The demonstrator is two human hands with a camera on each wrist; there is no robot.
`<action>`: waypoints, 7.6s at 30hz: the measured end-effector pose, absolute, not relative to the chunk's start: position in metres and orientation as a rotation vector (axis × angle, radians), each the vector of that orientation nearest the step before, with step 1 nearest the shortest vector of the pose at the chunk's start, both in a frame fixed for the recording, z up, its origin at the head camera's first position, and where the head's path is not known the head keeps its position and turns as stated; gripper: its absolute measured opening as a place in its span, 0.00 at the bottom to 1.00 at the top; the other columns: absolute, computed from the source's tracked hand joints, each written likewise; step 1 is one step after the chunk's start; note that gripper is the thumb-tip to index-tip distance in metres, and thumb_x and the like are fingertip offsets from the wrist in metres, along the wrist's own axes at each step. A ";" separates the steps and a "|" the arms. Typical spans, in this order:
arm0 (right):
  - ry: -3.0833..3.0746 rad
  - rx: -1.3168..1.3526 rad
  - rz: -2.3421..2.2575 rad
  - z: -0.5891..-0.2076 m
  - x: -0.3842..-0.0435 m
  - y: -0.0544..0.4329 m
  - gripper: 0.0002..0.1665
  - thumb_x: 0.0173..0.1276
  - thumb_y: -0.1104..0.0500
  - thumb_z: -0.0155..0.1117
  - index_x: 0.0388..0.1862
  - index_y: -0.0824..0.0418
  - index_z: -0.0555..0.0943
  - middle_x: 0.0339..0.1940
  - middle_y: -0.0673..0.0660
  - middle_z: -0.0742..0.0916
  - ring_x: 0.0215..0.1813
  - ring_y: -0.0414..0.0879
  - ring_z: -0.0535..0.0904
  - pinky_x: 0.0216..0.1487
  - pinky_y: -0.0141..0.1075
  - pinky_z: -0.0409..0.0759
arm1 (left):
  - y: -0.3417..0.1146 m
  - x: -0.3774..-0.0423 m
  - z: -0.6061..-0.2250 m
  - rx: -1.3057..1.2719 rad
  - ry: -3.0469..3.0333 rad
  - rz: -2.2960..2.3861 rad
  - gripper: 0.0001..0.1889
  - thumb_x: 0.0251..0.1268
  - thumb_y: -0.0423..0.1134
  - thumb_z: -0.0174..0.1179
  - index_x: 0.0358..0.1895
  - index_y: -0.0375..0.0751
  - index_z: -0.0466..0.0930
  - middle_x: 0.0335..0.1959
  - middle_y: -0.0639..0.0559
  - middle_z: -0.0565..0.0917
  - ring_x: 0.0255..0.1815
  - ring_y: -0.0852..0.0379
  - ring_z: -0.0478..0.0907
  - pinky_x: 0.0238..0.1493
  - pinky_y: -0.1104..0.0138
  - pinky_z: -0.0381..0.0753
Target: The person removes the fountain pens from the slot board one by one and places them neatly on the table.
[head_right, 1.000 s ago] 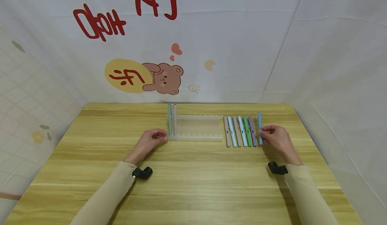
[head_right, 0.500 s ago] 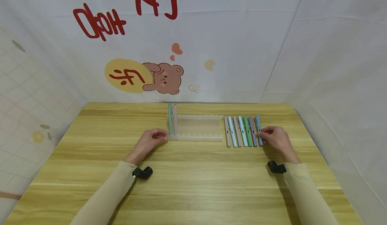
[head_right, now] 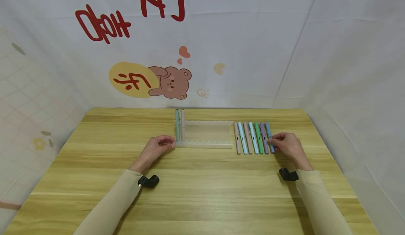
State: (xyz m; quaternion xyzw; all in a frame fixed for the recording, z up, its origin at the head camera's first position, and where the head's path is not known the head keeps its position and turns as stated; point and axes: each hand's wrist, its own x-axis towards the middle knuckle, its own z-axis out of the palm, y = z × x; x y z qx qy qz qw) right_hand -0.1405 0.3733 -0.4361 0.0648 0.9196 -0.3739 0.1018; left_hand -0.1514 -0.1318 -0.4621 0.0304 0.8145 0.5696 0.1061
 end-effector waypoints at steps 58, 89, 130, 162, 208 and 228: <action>2.791 0.001 -1.497 -0.408 -0.108 0.331 0.34 0.79 0.45 0.62 0.70 0.69 0.75 0.47 0.43 0.86 0.48 0.35 0.86 0.47 0.28 0.83 | -0.131 -0.154 -0.461 0.101 2.435 1.655 0.11 0.68 0.34 0.69 0.51 0.37 0.87 0.45 0.47 0.88 0.47 0.53 0.83 0.53 0.62 0.78; 2.642 -0.298 -1.689 -0.404 -0.120 0.220 0.24 0.79 0.52 0.64 0.64 0.65 0.78 0.58 0.62 0.86 0.54 0.34 0.83 0.51 0.25 0.79 | -0.130 -0.154 -0.461 0.075 2.452 1.651 0.11 0.67 0.35 0.70 0.50 0.38 0.88 0.44 0.48 0.88 0.46 0.53 0.82 0.50 0.63 0.77; 2.634 -0.417 -1.595 -0.431 -0.154 0.111 0.25 0.73 0.54 0.70 0.63 0.66 0.80 0.58 0.60 0.87 0.58 0.54 0.84 0.60 0.48 0.81 | -0.131 -0.152 -0.462 0.062 2.412 1.679 0.10 0.67 0.35 0.70 0.49 0.39 0.88 0.43 0.50 0.88 0.45 0.56 0.82 0.51 0.62 0.77; 2.733 -0.274 -1.494 -0.448 -0.180 0.073 0.15 0.71 0.55 0.71 0.50 0.63 0.84 0.41 0.56 0.89 0.46 0.50 0.86 0.50 0.45 0.83 | -0.131 -0.153 -0.464 0.101 2.427 1.685 0.11 0.68 0.35 0.70 0.50 0.37 0.87 0.44 0.48 0.88 0.46 0.55 0.83 0.52 0.62 0.79; 2.776 -0.386 -1.630 -0.405 -0.167 0.075 0.13 0.74 0.55 0.69 0.51 0.62 0.85 0.44 0.56 0.90 0.48 0.50 0.87 0.53 0.46 0.84 | -0.131 -0.153 -0.461 0.085 2.439 1.663 0.10 0.68 0.36 0.70 0.50 0.40 0.88 0.43 0.51 0.89 0.46 0.55 0.83 0.52 0.60 0.78; 2.793 -0.354 -1.651 -0.380 -0.153 0.105 0.15 0.76 0.53 0.68 0.53 0.61 0.84 0.47 0.57 0.89 0.49 0.52 0.87 0.52 0.49 0.85 | -0.131 -0.151 -0.460 0.072 2.435 1.666 0.11 0.67 0.35 0.70 0.50 0.39 0.88 0.43 0.50 0.88 0.46 0.55 0.83 0.52 0.61 0.78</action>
